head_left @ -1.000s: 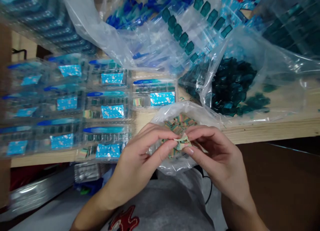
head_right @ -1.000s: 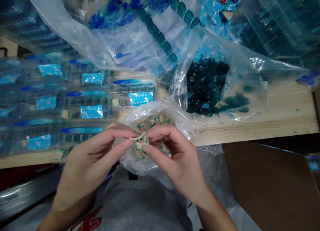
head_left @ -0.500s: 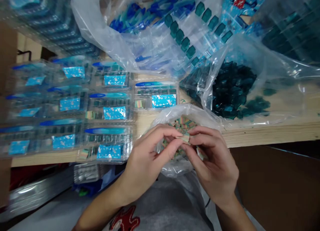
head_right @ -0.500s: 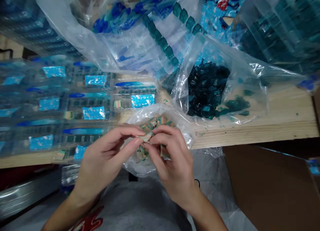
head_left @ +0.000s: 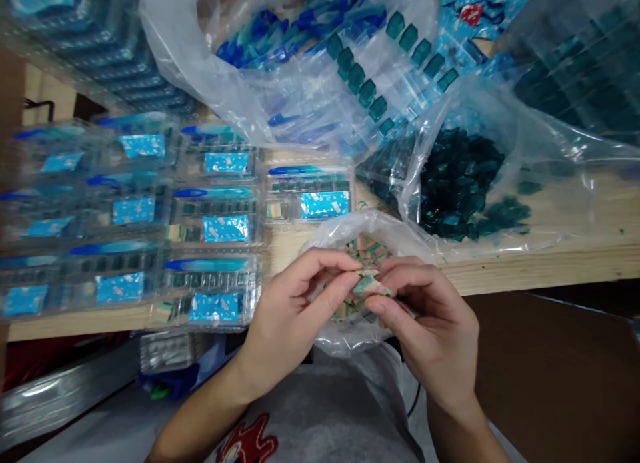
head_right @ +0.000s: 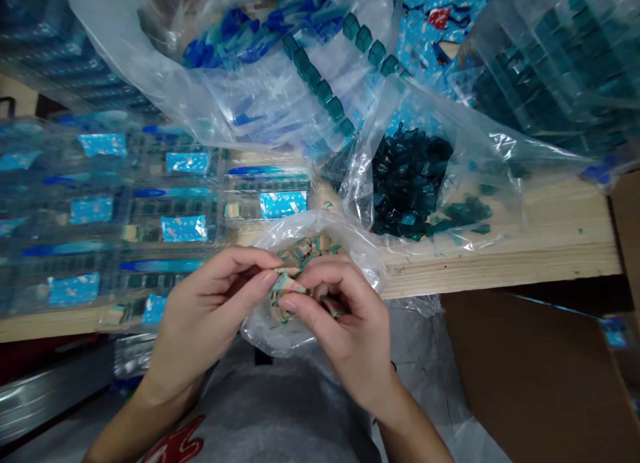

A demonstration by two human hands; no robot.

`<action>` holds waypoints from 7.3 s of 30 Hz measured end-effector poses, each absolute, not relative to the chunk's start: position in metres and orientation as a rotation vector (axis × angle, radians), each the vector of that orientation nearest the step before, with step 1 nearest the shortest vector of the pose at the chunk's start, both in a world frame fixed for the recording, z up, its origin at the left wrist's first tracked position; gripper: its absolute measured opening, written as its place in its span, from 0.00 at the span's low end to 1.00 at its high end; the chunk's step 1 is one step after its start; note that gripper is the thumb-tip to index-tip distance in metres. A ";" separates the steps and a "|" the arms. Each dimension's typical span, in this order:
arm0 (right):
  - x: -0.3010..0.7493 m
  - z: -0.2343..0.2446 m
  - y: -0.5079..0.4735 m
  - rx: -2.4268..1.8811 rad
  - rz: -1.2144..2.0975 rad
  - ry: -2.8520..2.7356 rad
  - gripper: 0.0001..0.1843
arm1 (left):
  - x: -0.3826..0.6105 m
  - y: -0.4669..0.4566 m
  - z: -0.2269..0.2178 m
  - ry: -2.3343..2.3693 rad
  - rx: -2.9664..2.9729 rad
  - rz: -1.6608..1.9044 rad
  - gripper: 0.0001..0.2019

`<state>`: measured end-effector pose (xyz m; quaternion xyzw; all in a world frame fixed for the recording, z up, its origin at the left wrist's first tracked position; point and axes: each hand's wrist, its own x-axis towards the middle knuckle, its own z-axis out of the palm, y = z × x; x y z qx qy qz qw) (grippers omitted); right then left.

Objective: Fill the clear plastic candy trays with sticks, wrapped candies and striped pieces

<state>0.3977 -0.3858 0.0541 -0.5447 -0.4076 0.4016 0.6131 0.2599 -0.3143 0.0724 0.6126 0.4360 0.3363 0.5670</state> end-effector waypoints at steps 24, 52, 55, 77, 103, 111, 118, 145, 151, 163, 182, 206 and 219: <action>0.403 0.062 -0.384 -1.267 1.070 -0.785 0.08 | 0.259 -0.316 0.068 1.048 1.265 0.749 0.02; 0.400 0.056 -0.386 -1.394 0.691 -1.159 0.09 | 0.256 -0.310 0.066 0.869 1.435 0.691 0.03; 0.403 0.057 -0.387 -1.382 0.655 -1.291 0.14 | 0.256 -0.310 0.065 0.884 1.494 0.715 0.03; 0.386 0.051 -0.383 -1.333 0.810 -0.715 0.13 | 0.265 -0.319 0.066 1.019 1.371 0.865 0.04; 0.384 0.047 -0.384 -1.414 0.686 -0.999 0.18 | 0.261 -0.322 0.056 0.944 1.428 0.893 0.09; 0.387 0.049 -0.390 -1.444 0.573 -1.142 0.19 | 0.255 -0.322 0.052 0.888 1.728 0.927 0.10; 0.378 0.045 -0.389 -1.437 0.568 -1.058 0.24 | 0.260 -0.325 0.056 1.003 1.544 0.994 0.09; 0.394 0.055 -0.374 -0.931 1.307 -0.464 0.15 | 0.255 -0.324 0.070 0.854 1.556 0.606 0.08; 0.380 0.056 -0.374 -0.857 1.226 -0.531 0.17 | 0.261 -0.330 0.071 0.915 1.486 0.634 0.04; 0.368 0.051 -0.376 -0.874 0.993 -0.643 0.19 | 0.260 -0.332 0.072 0.919 1.602 0.682 0.06; 0.400 0.063 -0.390 -1.277 0.841 -1.024 0.09 | 0.241 -0.326 0.076 0.829 1.882 0.798 0.23; 0.404 0.066 -0.391 -1.272 0.933 -1.007 0.16 | 0.247 -0.323 0.066 0.927 1.480 0.882 0.13; 0.398 0.061 -0.386 -1.277 0.947 -0.954 0.16 | 0.246 -0.317 0.067 0.896 1.403 0.860 0.11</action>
